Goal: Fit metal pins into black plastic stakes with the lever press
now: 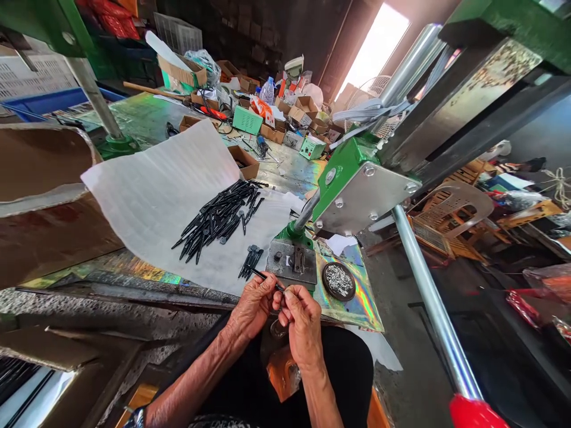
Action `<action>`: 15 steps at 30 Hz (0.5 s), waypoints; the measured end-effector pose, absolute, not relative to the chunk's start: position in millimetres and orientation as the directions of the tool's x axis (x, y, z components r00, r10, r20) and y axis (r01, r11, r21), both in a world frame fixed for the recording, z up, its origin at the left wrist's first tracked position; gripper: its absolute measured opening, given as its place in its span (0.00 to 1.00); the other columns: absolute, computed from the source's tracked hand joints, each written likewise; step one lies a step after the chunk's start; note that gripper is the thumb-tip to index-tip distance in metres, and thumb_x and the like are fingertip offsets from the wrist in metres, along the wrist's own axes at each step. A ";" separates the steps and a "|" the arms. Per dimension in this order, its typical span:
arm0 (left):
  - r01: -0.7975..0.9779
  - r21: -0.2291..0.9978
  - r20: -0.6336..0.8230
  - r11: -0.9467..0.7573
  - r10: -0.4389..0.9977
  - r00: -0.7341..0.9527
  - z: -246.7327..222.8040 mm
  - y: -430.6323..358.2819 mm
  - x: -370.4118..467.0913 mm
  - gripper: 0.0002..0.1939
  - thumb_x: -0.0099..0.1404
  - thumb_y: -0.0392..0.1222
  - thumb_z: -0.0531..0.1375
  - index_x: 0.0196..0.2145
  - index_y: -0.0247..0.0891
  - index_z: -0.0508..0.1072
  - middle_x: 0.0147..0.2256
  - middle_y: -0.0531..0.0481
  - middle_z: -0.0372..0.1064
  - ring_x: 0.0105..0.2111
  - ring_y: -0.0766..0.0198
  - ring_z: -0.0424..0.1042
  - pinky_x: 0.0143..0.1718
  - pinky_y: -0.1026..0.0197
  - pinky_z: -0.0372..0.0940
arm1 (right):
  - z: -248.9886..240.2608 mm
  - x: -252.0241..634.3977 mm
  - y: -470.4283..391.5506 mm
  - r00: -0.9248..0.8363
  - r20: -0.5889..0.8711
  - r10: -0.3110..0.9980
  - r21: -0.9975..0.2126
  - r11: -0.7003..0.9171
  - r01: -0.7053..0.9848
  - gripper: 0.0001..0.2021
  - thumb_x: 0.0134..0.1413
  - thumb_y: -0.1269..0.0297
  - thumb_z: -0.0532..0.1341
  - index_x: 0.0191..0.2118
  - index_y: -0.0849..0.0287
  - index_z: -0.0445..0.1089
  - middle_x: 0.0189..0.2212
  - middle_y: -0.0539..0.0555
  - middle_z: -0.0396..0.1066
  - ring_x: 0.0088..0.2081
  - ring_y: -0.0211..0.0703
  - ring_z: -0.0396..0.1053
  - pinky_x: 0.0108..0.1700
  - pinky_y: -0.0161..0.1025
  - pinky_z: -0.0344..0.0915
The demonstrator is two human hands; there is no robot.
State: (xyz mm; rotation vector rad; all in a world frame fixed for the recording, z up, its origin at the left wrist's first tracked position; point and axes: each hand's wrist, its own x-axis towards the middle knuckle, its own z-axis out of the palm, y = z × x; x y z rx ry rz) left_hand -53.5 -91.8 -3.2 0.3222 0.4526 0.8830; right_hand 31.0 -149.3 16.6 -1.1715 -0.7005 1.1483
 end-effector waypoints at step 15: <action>-0.470 0.734 -0.277 0.491 0.847 0.453 0.0 -97.9 -57.8 0.23 0.48 0.53 0.69 0.28 0.36 0.63 0.18 0.53 0.64 0.18 0.67 0.63 0.18 0.68 0.60 | 4.3 30.0 -155.3 0.485 -0.047 0.873 -0.992 -0.098 0.081 0.15 0.56 0.52 0.54 0.27 0.58 0.61 0.19 0.47 0.60 0.18 0.33 0.51 0.19 0.32 0.49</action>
